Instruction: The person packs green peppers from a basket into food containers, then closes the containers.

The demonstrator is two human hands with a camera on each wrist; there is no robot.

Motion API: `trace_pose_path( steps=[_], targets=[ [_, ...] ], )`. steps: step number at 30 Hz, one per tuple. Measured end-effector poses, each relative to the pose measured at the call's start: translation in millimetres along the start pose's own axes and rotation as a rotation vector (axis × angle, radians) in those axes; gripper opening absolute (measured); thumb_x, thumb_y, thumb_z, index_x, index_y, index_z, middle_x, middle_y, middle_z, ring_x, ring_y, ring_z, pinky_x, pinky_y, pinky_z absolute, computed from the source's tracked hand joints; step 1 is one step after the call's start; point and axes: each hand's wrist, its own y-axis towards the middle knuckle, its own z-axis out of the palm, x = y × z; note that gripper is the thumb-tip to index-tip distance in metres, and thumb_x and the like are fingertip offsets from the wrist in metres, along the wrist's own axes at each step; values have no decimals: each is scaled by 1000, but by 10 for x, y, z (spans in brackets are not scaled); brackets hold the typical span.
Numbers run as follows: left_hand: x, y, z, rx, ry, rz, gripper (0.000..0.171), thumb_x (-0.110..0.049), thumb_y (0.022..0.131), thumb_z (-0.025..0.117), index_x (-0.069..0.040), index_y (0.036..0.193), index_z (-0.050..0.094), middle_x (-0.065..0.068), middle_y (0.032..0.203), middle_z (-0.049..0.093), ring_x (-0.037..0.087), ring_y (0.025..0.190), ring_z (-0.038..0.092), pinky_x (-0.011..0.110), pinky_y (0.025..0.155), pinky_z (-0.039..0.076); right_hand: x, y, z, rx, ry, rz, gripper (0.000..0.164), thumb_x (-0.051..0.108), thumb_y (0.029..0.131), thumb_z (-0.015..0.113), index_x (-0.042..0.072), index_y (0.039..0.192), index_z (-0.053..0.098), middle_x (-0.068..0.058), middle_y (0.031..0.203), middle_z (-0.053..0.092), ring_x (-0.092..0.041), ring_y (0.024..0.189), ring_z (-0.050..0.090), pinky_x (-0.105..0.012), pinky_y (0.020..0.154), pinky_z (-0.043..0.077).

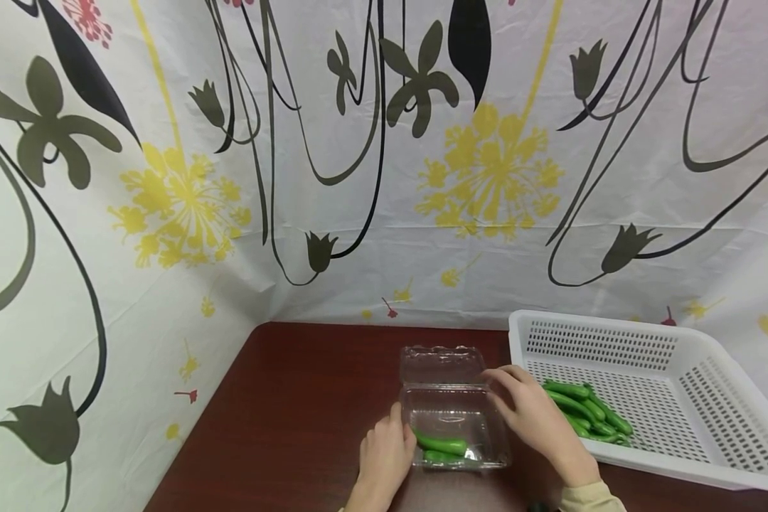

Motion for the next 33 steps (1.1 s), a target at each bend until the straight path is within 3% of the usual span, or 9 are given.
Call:
trace_pose_path(
  steps=[16, 23, 33],
  targets=[
    [-8, 2, -5, -6, 0, 6, 37, -7, 83, 72, 4, 118, 65, 11, 76, 69, 21, 48, 60, 30, 40, 42, -124, -12, -106, -48, -19, 3, 34, -1, 79, 81, 6, 110, 71, -10, 103, 66, -28, 93, 66, -50, 80, 53],
    [-10, -9, -4, -13, 5, 7, 37, -7, 83, 71, 3, 117, 65, 11, 76, 69, 22, 48, 61, 32, 40, 43, -171, -29, -154, -30, -34, 44, 31, 1, 83, 78, 6, 113, 71, -9, 104, 66, -24, 88, 63, -45, 72, 51],
    [-3, -13, -6, -17, 5, 16, 37, -7, 82, 71, 3, 117, 65, 11, 75, 68, 23, 49, 62, 32, 40, 43, -237, -49, -177, -9, -22, 84, 29, 1, 84, 77, 2, 112, 71, -14, 107, 66, -34, 96, 65, -52, 78, 52]
  ],
)
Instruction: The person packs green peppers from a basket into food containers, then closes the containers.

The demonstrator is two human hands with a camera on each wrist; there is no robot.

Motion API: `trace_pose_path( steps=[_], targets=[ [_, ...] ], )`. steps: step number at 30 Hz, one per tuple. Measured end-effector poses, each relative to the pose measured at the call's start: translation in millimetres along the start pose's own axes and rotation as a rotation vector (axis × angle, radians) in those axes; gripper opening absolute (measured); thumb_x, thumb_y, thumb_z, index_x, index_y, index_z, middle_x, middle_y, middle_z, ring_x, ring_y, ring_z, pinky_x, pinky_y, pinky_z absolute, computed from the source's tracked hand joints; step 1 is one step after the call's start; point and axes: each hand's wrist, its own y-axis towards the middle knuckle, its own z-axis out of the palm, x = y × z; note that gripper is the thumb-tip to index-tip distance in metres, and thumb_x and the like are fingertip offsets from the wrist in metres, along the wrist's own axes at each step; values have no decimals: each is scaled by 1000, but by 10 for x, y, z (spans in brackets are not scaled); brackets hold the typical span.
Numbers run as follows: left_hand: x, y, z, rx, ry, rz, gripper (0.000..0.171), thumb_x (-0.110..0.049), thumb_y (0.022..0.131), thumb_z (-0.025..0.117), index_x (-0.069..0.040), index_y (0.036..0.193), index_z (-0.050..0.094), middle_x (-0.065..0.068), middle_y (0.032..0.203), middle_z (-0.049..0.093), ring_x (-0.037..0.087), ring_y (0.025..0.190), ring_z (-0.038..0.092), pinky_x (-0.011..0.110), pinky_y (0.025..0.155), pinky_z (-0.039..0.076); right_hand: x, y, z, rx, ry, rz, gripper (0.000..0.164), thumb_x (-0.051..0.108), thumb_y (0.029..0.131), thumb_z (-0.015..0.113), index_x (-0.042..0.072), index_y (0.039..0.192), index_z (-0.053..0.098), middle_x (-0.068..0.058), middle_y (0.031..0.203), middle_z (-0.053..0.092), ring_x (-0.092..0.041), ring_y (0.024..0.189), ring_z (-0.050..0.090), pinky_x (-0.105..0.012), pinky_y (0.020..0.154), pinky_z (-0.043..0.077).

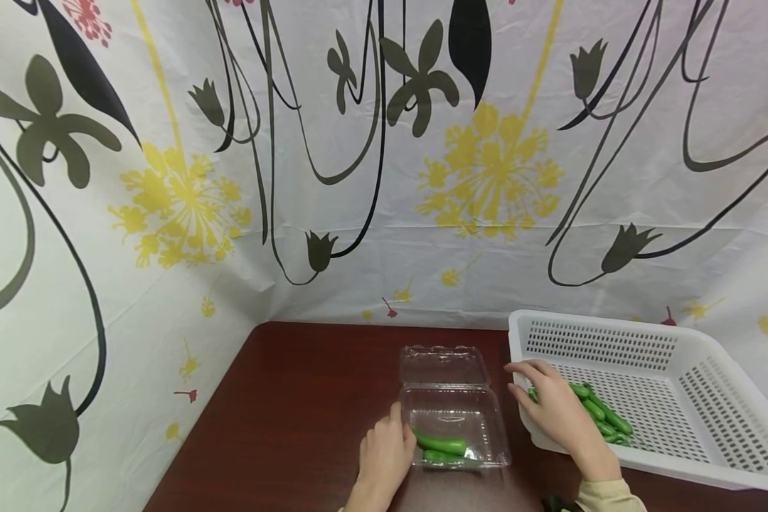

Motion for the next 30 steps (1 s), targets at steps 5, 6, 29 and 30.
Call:
trace_pose_path(
  steps=[5, 6, 29, 30],
  targets=[
    [-4, 4, 5, 0, 2, -9, 37, -7, 82, 71, 3, 117, 65, 10, 75, 68, 24, 50, 62, 33, 41, 43, -18, -2, -17, 20, 5, 16, 26, 2, 85, 76, 2, 112, 71, -15, 107, 66, -37, 98, 65, -54, 81, 52],
    [-5, 4, 6, 0, 3, -11, 37, -7, 82, 71, 3, 117, 65, 11, 75, 68, 25, 50, 62, 34, 41, 44, -21, -2, -19, 20, 7, 17, 26, 1, 85, 76, 2, 111, 72, -15, 106, 66, -37, 98, 65, -54, 81, 52],
    [-4, 8, 1, 6, 5, -9, 36, -7, 83, 71, 4, 117, 66, 12, 75, 68, 24, 50, 62, 33, 41, 43, -161, -45, -100, 133, 51, 155, 24, 8, 93, 70, 2, 116, 70, -20, 114, 64, -39, 93, 66, -53, 75, 53],
    [-3, 6, 2, 4, 6, -8, 36, -7, 83, 71, 4, 117, 66, 12, 75, 68, 24, 50, 62, 33, 41, 43, -163, -44, -101, 134, 52, 156, 25, 8, 93, 70, 1, 117, 70, -20, 114, 64, -39, 93, 66, -53, 75, 54]
  ],
)
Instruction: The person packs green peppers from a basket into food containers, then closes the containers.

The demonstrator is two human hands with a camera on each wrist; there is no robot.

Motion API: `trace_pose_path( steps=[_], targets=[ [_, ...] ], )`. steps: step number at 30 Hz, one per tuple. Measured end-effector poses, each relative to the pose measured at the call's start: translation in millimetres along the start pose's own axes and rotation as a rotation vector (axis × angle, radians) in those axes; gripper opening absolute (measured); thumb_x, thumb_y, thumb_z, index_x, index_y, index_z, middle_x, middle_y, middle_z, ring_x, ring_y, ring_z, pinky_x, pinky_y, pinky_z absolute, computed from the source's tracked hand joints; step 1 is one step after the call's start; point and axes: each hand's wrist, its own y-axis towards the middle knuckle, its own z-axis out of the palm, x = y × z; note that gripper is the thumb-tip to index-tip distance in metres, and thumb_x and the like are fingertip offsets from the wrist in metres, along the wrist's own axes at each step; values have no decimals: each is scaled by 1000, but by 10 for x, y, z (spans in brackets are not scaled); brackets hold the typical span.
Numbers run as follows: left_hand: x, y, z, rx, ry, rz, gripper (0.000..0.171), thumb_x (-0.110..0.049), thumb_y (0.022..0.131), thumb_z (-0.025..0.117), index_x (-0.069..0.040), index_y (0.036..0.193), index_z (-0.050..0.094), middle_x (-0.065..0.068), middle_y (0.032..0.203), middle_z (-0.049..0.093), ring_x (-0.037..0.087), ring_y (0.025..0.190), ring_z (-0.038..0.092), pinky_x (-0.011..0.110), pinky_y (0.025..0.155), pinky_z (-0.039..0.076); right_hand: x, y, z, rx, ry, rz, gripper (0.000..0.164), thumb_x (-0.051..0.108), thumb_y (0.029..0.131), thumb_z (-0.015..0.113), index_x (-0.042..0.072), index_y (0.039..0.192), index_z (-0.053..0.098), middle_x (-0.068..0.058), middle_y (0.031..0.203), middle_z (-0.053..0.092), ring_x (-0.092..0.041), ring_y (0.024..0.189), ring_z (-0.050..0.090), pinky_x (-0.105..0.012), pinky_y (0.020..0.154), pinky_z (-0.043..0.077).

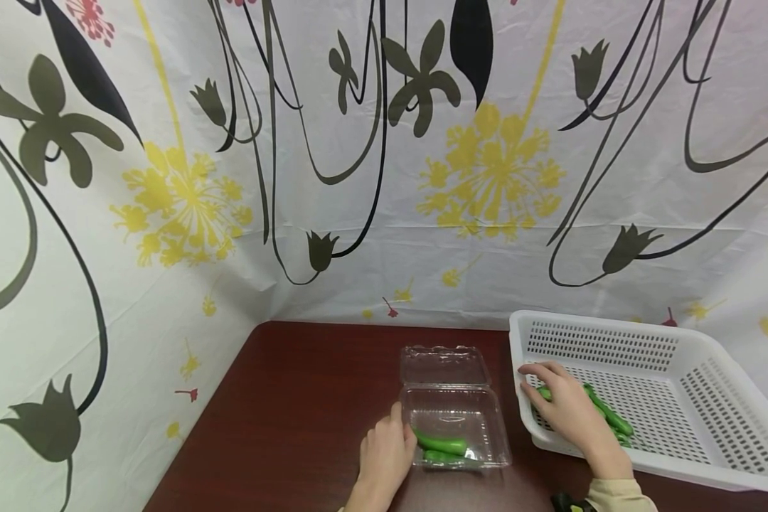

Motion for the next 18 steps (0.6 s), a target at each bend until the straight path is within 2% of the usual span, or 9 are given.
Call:
trace_pose_path(
  steps=[18],
  targets=[
    [6, 5, 7, 8, 0, -3, 36, -7, 83, 71, 4, 117, 65, 11, 75, 68, 23, 50, 61, 32, 41, 43, -94, -32, -46, 36, -15, 45, 31, 9, 94, 69, -2, 122, 67, -26, 120, 62, -46, 105, 62, -60, 85, 49]
  ],
)
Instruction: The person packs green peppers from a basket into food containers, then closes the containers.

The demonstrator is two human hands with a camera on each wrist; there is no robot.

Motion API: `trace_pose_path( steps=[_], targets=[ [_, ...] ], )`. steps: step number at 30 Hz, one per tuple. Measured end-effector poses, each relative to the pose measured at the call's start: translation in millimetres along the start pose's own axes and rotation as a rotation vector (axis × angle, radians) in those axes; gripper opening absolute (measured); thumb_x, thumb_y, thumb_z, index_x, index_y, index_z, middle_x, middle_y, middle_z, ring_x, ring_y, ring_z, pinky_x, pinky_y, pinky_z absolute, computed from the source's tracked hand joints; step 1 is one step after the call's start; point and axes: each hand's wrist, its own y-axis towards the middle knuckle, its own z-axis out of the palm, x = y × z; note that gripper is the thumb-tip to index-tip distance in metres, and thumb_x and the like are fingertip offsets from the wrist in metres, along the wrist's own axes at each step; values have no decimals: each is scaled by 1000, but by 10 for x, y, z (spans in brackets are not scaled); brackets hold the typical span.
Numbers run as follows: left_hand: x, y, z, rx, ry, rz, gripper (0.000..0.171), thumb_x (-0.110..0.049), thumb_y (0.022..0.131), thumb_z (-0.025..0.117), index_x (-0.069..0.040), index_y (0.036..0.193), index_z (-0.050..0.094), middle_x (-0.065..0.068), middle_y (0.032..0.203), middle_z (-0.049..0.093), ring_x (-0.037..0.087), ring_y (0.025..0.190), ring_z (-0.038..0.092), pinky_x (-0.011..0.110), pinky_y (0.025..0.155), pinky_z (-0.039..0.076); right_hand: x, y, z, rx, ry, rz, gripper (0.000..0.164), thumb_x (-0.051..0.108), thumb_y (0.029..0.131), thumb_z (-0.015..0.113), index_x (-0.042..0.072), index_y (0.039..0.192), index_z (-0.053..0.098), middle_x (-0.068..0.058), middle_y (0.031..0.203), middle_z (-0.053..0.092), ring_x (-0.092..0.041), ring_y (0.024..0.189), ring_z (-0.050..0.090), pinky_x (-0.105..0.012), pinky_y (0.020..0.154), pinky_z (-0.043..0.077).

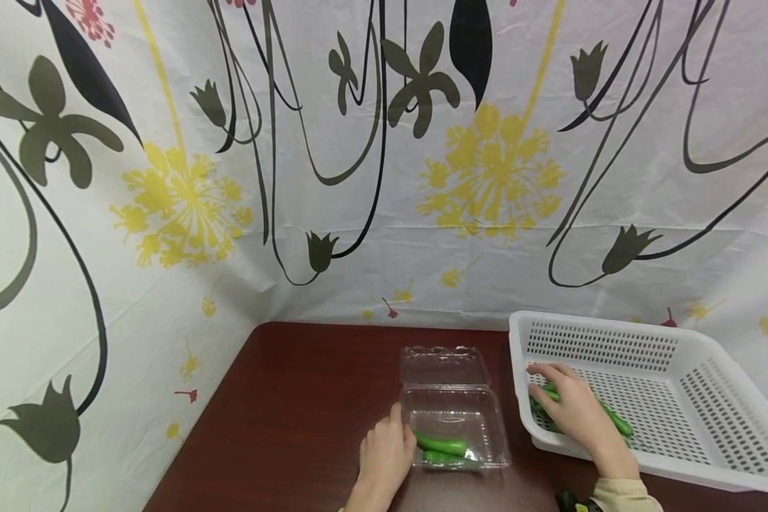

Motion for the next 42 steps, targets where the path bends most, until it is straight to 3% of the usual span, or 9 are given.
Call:
trace_pose_path(
  steps=[13, 42],
  targets=[
    [8, -7, 5, -10, -3, 25, 37, -5, 82, 72, 5, 117, 65, 11, 72, 67, 19, 46, 58, 28, 38, 39, -119, 12, 32, 28, -19, 21, 36, 11, 92, 71, -3, 125, 65, -29, 119, 60, -49, 107, 59, -63, 85, 47],
    [25, -6, 8, 1, -6, 19, 36, -8, 83, 71, 4, 116, 65, 11, 73, 67, 22, 48, 60, 32, 39, 41, -278, -18, -4, 67, -58, 96, 42, 8, 89, 73, -7, 127, 61, -34, 120, 58, -54, 107, 57, -64, 84, 47]
  ],
)
